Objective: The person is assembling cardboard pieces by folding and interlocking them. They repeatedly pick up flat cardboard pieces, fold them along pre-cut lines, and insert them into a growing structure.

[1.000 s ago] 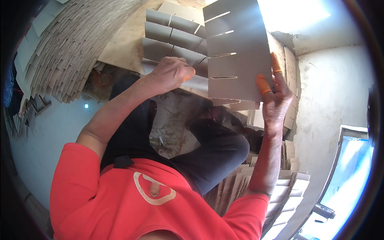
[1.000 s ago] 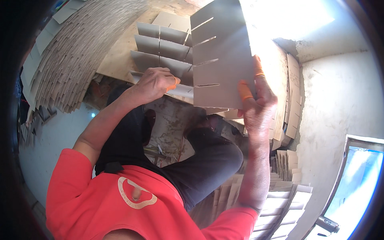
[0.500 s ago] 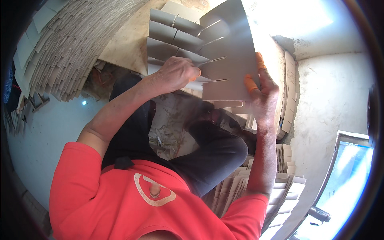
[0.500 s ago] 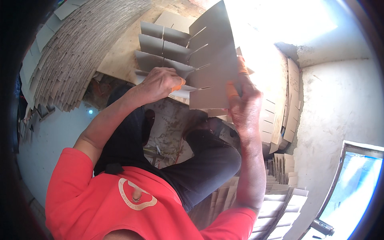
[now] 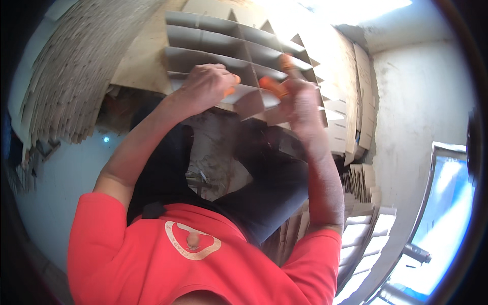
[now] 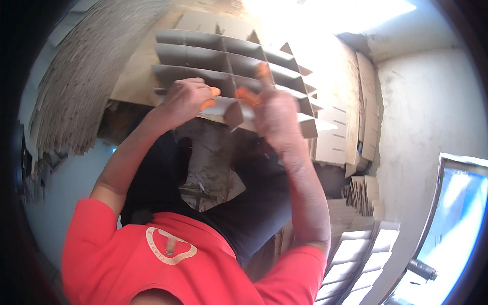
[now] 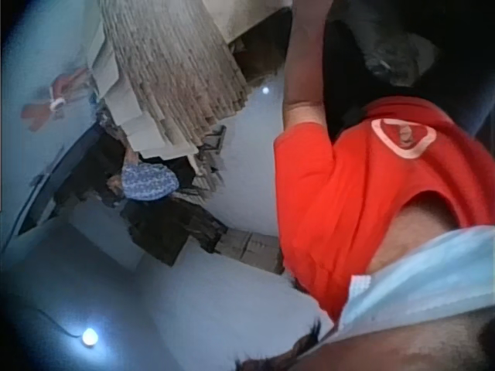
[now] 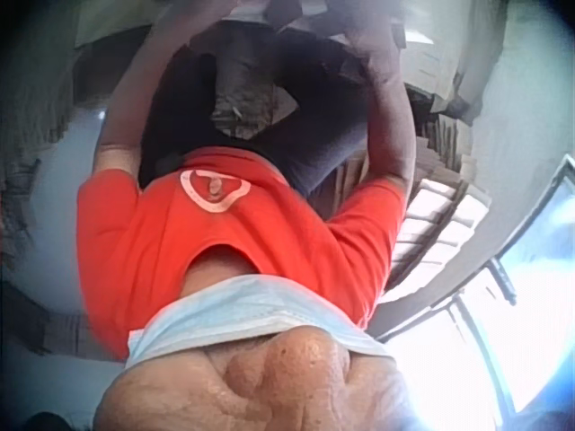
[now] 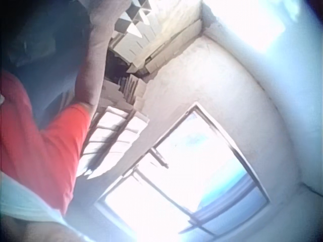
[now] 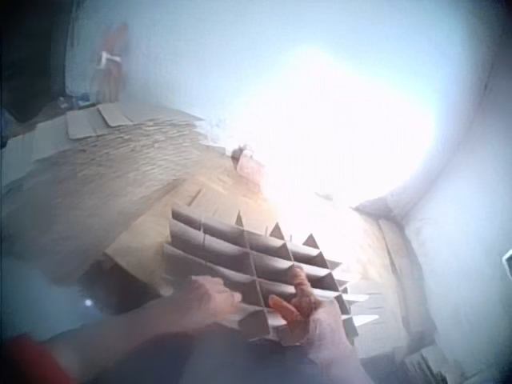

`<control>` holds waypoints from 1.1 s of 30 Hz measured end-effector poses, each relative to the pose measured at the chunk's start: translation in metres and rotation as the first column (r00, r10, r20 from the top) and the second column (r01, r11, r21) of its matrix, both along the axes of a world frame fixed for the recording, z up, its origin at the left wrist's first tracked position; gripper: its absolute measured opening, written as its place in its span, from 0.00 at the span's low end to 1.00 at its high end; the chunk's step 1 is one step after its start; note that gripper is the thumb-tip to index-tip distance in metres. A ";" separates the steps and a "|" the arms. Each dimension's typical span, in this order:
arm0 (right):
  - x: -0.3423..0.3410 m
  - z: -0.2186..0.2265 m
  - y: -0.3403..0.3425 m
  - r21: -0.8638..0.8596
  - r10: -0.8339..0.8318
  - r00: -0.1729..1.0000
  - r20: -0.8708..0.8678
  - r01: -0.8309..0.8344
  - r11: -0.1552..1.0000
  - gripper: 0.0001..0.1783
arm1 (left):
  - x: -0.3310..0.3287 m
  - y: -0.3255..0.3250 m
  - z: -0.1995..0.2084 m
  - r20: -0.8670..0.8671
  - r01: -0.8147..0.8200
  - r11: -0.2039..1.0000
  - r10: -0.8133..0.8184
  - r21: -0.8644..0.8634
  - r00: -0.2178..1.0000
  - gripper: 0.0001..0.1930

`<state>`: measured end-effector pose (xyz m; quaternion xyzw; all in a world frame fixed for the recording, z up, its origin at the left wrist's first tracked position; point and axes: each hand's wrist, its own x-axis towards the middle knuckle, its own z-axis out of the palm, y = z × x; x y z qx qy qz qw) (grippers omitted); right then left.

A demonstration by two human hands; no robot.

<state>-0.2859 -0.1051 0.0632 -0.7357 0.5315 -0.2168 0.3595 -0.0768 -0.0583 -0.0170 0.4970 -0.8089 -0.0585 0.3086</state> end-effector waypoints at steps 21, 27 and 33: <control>-0.278 -0.188 -0.022 -0.453 -0.300 0.521 -0.799 -0.193 0.870 0.06 | 0.011 0.011 0.014 0.085 -0.100 0.992 0.107 -0.083 0.991 0.21; -0.288 -0.082 -0.027 -0.593 -0.557 0.766 -0.322 0.295 0.749 0.14 | 0.029 0.022 0.016 0.008 -0.159 0.987 0.159 -0.011 0.987 0.21; -0.142 0.072 0.021 -0.560 -0.375 0.898 0.232 0.438 0.703 0.20 | 0.045 0.043 0.019 0.017 -0.252 0.967 0.252 0.037 0.968 0.21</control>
